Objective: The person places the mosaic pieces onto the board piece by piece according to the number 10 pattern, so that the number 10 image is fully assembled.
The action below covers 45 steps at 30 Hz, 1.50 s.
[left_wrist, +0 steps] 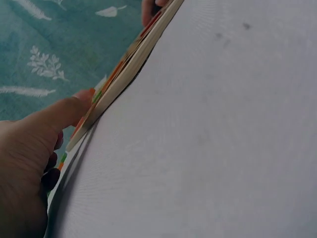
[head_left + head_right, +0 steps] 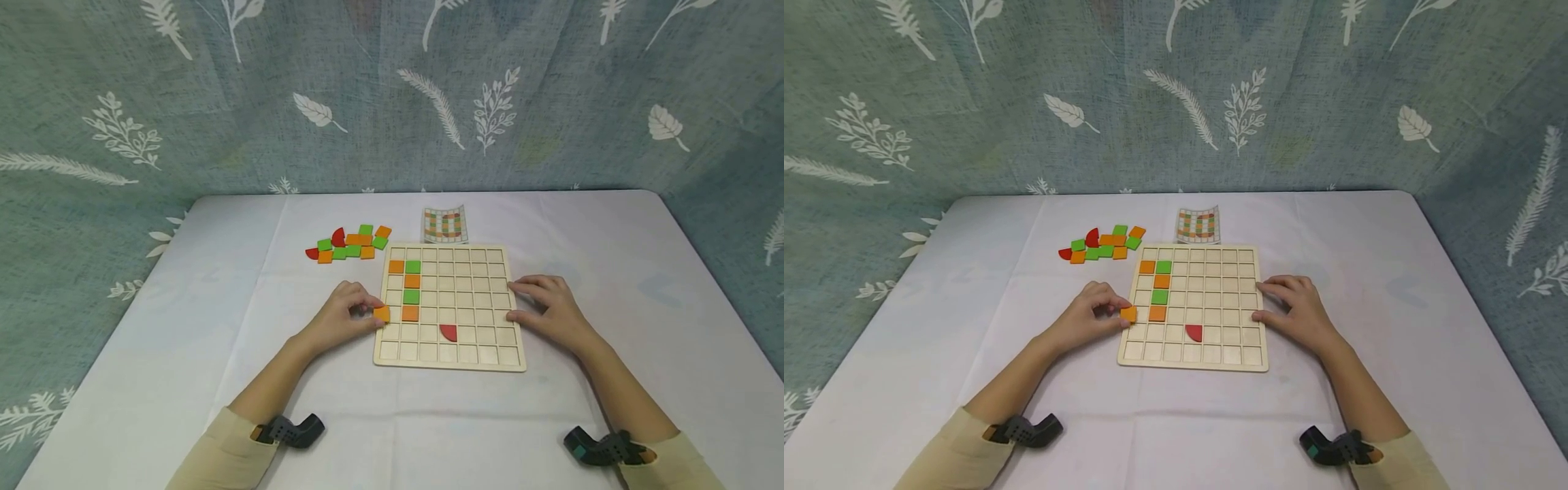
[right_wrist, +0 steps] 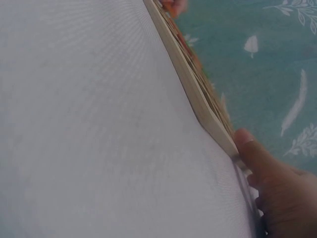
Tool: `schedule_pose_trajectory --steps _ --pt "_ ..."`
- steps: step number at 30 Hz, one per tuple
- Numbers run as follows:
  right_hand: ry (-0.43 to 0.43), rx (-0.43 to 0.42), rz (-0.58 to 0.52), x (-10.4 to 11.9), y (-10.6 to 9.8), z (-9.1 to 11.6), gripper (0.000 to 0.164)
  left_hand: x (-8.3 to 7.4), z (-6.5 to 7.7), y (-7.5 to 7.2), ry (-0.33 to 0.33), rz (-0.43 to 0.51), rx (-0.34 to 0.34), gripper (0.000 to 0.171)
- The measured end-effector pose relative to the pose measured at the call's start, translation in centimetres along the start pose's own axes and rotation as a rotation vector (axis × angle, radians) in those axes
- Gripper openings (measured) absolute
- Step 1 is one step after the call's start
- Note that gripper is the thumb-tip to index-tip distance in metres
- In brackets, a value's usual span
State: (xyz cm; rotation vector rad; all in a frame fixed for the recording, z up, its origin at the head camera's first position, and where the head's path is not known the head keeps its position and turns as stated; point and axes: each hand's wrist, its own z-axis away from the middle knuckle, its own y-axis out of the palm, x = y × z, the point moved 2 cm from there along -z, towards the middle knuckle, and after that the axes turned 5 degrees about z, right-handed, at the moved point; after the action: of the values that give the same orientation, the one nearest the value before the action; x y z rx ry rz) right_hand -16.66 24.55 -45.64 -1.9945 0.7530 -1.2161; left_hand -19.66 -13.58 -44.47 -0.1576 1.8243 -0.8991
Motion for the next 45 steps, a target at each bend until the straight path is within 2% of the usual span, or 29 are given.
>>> schedule_pose_trajectory --steps 4,7,16,20,28,36,40,45 --pt "0.001 0.005 0.003 0.1 -0.1 -0.1 0.053 -0.5 0.1 0.6 0.052 0.012 0.050 0.023" --pt "0.001 0.005 0.003 0.0 0.0 -0.1 0.053 -0.8 0.2 0.8 0.065 0.014 0.068 0.024" --pt "0.011 0.012 -0.008 0.0 0.0 0.0 0.054 -1.1 0.0 0.8 0.066 0.009 0.127 0.029" --pt "0.008 0.008 -0.005 0.0 0.0 0.0 0.053 -0.9 -0.1 0.5 0.054 0.023 0.126 0.031" --pt "0.002 0.004 -0.010 -0.1 0.0 0.1 0.054 0.1 -1.0 -0.8 -0.008 0.061 0.077 0.035" --pt "-0.016 -0.007 -0.007 -0.1 0.0 -0.1 0.054 1.3 -2.3 -2.3 -0.117 0.020 -0.011 0.036" --pt "-0.012 -0.008 -0.012 -0.1 -0.1 -0.1 0.053 2.0 -3.2 -3.0 -0.152 0.023 -0.069 0.037" --pt "-0.007 -0.003 -0.022 -0.1 -0.1 -0.1 0.053 3.0 -4.4 -3.7 -0.166 -0.022 -0.163 0.038"
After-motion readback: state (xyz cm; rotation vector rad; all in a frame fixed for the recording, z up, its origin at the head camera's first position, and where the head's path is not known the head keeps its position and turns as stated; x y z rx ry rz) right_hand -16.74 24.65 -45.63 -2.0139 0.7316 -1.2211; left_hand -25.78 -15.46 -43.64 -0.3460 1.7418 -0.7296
